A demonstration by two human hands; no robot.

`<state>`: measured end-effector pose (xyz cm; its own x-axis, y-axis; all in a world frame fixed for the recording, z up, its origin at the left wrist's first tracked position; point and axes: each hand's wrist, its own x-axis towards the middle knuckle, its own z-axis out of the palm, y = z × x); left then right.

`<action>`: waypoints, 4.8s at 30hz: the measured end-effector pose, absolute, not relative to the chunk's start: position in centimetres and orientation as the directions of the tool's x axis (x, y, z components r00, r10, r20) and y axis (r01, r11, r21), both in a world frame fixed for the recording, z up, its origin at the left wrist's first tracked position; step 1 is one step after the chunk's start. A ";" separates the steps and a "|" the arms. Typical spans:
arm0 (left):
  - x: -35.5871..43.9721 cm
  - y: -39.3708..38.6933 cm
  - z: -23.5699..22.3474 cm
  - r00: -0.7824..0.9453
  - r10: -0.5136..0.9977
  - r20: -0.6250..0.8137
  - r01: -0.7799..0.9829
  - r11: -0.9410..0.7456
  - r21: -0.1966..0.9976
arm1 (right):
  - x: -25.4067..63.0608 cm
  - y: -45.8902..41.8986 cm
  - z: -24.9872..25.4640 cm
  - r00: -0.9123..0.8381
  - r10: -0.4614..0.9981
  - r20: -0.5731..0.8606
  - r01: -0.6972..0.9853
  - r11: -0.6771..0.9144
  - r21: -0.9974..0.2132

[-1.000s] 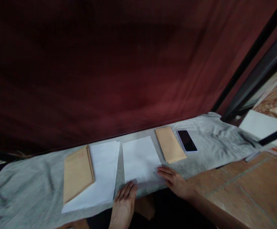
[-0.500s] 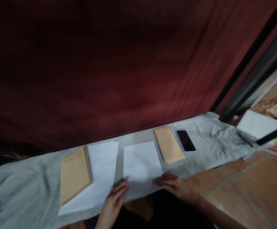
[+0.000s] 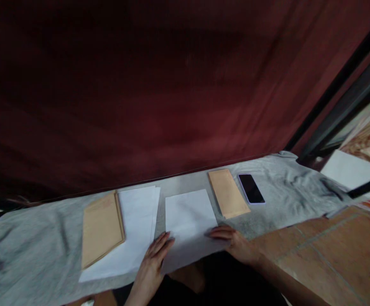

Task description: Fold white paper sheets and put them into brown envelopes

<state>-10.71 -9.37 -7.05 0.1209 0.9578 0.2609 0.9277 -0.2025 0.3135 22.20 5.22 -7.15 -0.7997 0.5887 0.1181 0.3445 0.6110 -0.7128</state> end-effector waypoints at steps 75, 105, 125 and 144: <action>-4.5 0.2 -6.1 -0.434 0.844 0.316 0.901 0.396 0.179 | 9.8 6.2 -11.0 -0.592 0.736 0.328 0.723 0.665 -0.187; -4.8 1.6 -10.3 -0.257 0.923 0.287 0.966 0.242 0.086 | 5.3 8.5 -11.2 -0.591 0.733 0.336 0.670 0.678 -0.301; -4.9 1.9 -10.7 -0.303 0.900 0.313 0.953 0.285 0.102 | 9.5 10.3 -12.8 -0.357 0.843 0.403 0.861 0.464 -0.207; -4.8 2.1 -10.3 -0.287 0.909 0.302 0.956 0.293 0.024 | 13.7 4.0 -12.9 -0.398 0.753 0.524 0.841 0.527 -0.118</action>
<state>-4.79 2.08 -10.31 -0.2865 0.9093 0.3019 0.9557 0.2933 0.0235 13.68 3.97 -12.88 -0.3984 0.7529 0.5238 0.8415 0.5273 -0.1179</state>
